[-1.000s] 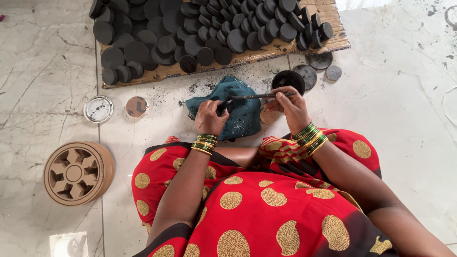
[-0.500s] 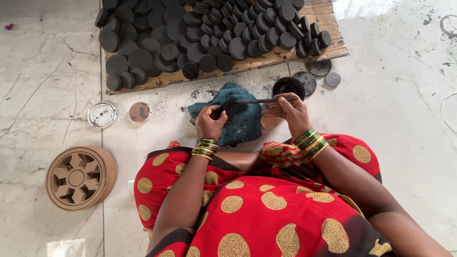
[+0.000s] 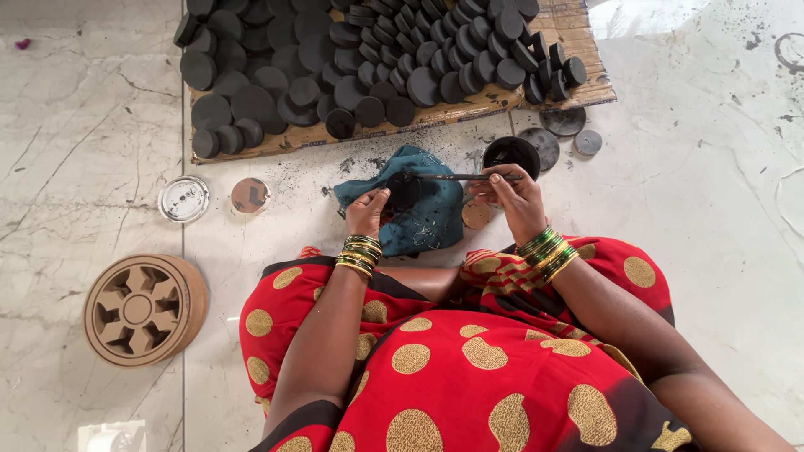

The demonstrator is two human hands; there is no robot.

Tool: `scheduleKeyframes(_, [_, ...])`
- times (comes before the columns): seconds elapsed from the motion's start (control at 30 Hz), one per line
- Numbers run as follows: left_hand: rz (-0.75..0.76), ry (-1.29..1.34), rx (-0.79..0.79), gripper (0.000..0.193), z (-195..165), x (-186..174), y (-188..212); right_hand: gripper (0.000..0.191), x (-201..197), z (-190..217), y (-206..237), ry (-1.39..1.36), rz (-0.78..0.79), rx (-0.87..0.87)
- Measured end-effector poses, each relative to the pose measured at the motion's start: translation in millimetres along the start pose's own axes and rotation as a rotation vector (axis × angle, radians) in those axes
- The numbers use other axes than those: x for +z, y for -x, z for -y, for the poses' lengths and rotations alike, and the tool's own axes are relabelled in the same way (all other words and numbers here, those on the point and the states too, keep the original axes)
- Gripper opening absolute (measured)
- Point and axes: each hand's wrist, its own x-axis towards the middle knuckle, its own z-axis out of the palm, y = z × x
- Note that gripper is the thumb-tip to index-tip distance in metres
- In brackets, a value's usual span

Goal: The person sits on the floor coating small round discs with black paste. They hold a disc in one hand, dip a small flat tool into a container of black paste, spread the paste over the disc's surface, and set the finished disc aside with a large batch of already coated discs on cardboard.

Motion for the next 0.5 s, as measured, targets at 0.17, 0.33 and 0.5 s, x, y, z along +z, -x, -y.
scheduleKeyframes(0.17, [-0.049, 0.142, -0.107, 0.018, -7.1, -3.6, 0.1, 0.019, -1.6, 0.3, 8.9, 0.043, 0.015, 0.023])
scheduleKeyframes(0.33, [0.007, 0.294, -0.238, 0.017, -7.4, -5.4, -2.8, 0.019, -3.4, -1.8, 8.2, -0.010, -0.016, -0.098])
scheduleKeyframes(0.5, [0.023, 0.416, -0.356, 0.017, -8.2, -2.2, -4.4, 0.019, -0.6, 1.3, 9.2, 0.023, -0.052, -0.066])
